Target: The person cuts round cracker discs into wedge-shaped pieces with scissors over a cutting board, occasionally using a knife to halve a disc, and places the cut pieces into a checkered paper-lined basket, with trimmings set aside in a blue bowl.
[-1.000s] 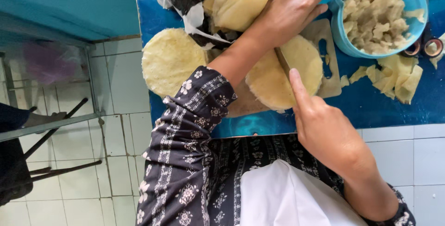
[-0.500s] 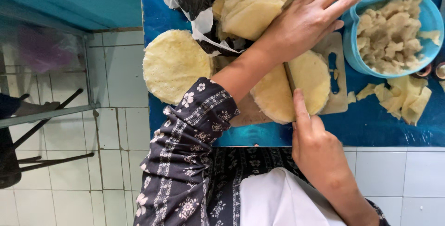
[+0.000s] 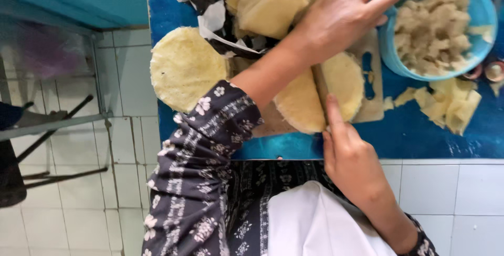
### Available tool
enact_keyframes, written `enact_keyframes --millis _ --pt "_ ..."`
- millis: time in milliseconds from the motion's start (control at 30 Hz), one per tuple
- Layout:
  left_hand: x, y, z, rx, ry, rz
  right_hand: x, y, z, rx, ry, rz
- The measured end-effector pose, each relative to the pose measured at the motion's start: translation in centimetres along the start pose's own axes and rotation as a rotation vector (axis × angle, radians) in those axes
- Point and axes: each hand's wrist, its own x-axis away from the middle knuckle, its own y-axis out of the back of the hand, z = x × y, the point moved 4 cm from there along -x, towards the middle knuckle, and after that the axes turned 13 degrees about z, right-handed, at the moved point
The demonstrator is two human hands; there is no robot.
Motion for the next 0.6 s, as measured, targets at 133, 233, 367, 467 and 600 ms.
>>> enact_keyframes --millis 133,233,367,467,600 --pt "1.9 5.4 -1.8 -0.019 0.112 -0.028 -0.1 0.3 0.4 0.065 0.005 -0.014" --pt "7.4 8.4 -6.0 0.099 0.307 -0.070 0.4 0.4 0.1 -0.017 0.071 -0.050" --pt "12.5 7.7 -10.8 0.126 0.500 0.094 0.6 0.0 -0.6 -0.031 0.083 -0.066" --pt "14.0 6.5 -12.6 0.022 0.563 0.209 0.6 0.1 -0.4 -0.044 0.119 -0.072" --pt "14.3 6.0 -12.9 -0.159 0.578 0.248 0.9 0.8 0.6 -0.068 0.228 -0.109"
